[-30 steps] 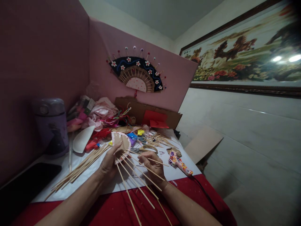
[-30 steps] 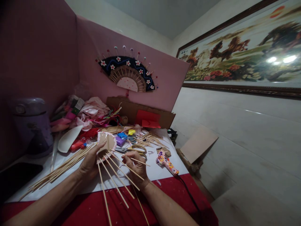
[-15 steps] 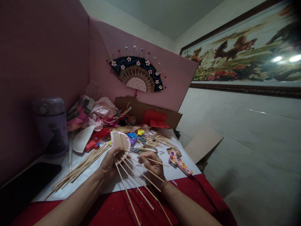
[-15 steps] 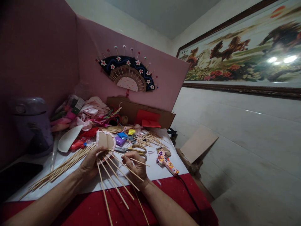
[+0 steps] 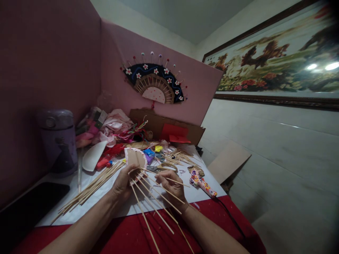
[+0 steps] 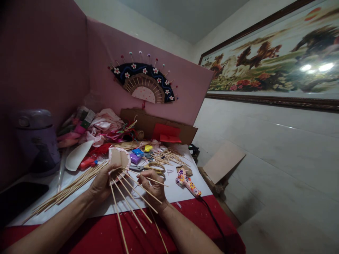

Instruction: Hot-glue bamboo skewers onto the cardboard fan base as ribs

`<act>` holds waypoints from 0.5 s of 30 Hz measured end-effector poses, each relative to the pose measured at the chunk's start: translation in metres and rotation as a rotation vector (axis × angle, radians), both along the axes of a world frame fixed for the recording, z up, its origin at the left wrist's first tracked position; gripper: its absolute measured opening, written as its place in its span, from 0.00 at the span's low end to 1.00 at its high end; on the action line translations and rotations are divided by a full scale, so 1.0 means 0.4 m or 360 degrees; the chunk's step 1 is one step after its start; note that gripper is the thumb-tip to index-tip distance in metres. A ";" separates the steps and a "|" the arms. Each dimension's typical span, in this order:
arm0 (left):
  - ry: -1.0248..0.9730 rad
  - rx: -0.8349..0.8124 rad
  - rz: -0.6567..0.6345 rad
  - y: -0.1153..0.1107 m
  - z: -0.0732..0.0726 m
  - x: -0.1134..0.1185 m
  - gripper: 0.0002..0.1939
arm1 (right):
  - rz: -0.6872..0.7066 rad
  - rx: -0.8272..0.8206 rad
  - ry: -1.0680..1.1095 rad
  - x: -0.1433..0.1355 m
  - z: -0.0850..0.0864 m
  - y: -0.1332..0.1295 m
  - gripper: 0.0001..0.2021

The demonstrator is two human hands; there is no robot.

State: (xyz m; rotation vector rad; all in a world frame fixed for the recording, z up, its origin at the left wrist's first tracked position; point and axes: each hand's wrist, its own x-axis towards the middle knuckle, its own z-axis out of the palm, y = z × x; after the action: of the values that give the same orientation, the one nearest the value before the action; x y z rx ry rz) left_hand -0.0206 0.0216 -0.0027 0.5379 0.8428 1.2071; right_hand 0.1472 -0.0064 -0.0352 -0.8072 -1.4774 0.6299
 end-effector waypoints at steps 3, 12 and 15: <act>-0.0015 0.0012 -0.0010 0.001 0.000 0.000 0.07 | 0.0005 0.0008 -0.0002 0.000 0.001 0.000 0.04; -0.0056 0.0055 0.0040 -0.004 0.009 0.006 0.07 | -0.0014 0.0000 -0.0018 0.000 0.000 0.001 0.03; -0.0067 0.0057 0.0045 -0.005 0.011 0.006 0.07 | -0.0016 -0.0001 -0.0012 0.000 0.001 0.000 0.03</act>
State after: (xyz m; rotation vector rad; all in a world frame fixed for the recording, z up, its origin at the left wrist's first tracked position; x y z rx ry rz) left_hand -0.0183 0.0198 0.0017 0.5293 0.7967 1.2572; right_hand 0.1471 -0.0063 -0.0347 -0.8181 -1.4789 0.6203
